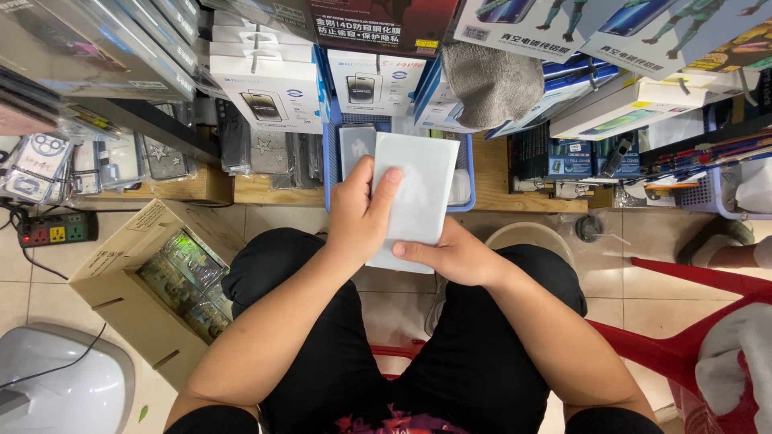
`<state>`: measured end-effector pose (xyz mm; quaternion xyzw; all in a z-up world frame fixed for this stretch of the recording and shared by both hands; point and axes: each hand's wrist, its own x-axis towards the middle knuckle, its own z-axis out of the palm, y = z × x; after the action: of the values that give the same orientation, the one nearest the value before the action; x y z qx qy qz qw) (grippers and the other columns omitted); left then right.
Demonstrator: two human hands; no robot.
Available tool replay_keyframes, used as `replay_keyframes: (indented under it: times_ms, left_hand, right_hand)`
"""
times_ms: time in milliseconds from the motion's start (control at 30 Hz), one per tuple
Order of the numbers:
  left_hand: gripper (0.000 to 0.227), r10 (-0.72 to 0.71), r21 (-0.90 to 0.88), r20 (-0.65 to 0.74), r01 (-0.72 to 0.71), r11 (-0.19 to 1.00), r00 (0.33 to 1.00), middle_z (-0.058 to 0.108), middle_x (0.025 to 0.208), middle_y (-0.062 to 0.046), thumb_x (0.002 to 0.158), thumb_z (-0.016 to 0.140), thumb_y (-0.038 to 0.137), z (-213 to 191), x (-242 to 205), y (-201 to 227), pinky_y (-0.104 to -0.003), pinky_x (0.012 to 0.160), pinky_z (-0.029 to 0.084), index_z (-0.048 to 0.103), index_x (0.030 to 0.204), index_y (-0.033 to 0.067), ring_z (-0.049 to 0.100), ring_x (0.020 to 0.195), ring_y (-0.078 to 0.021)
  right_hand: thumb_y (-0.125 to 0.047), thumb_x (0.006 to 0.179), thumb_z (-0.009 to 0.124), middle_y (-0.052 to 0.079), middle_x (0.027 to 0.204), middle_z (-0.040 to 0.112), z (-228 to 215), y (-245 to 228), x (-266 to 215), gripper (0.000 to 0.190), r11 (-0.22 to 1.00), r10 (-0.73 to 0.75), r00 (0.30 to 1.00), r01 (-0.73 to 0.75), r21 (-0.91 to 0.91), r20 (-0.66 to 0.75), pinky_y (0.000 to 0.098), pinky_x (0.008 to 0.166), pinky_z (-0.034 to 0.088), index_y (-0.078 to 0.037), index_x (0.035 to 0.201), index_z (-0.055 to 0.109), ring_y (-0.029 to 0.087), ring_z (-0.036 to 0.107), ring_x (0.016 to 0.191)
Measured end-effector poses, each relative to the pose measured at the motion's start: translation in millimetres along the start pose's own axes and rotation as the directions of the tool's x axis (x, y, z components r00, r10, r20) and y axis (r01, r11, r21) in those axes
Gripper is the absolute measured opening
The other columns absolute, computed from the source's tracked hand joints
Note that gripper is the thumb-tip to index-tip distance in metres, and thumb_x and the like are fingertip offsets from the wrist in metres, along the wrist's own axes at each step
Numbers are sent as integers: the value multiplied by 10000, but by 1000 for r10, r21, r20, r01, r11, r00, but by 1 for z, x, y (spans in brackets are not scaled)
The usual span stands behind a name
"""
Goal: Unpacking and organizing mobile phone screen protectors into a storage bin at a service desk.
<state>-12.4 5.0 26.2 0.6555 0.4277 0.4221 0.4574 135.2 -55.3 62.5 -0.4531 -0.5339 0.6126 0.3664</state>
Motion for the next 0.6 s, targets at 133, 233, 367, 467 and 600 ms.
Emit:
replay_keyframes:
  times_ms: [133, 233, 367, 467, 600]
  left_hand:
    - [321, 92, 27, 55, -94, 995, 994, 457, 493, -137, 972, 603, 266, 7, -9, -3, -307, 451, 383, 459, 737, 101, 442, 447, -204]
    - [336, 124, 43, 94, -128, 991, 988, 439, 456, -125, 960, 609, 276, 16, -17, -4, -277, 421, 380, 448, 718, 109, 459, 392, -244]
    - [346, 168, 34, 134, -174, 984, 977, 437, 442, -121, 963, 612, 271, 19, -19, -2, -256, 408, 373, 445, 715, 97, 472, 374, -224]
    - [341, 147, 23, 152, -153, 988, 977, 451, 448, -119, 960, 614, 275, 19, -17, -3, -264, 419, 369, 466, 713, 92, 476, 385, -241]
    - [295, 71, -108, 160, -54, 993, 985, 517, 468, -86, 949, 613, 255, 12, -12, 14, -275, 471, 401, 518, 721, 93, 468, 460, -128]
  right_hand:
    - [-192, 916, 678, 102, 782, 744, -10, 16, -5, 193, 997, -11, 984, 24, 72, -175, 360, 746, 579, -13, 912, 751, 143, 687, 760]
    - [-184, 942, 641, 96, 664, 708, -34, 60, -9, 259, 993, -37, 938, 73, 92, -344, 326, 645, 578, -14, 775, 743, 133, 666, 629]
    - [-157, 987, 588, 123, 603, 647, -54, 98, -9, 332, 969, -132, 843, 221, 113, -522, 303, 621, 557, 12, 719, 689, 172, 643, 550]
    - [-118, 987, 569, 85, 588, 600, -44, 77, -5, 304, 950, -160, 785, 288, 123, -598, 263, 605, 519, -7, 717, 652, 135, 600, 551]
    - [-91, 952, 628, 25, 600, 529, -30, 57, -3, 272, 973, -176, 807, 229, 23, -564, 235, 607, 441, -46, 685, 649, 84, 474, 601]
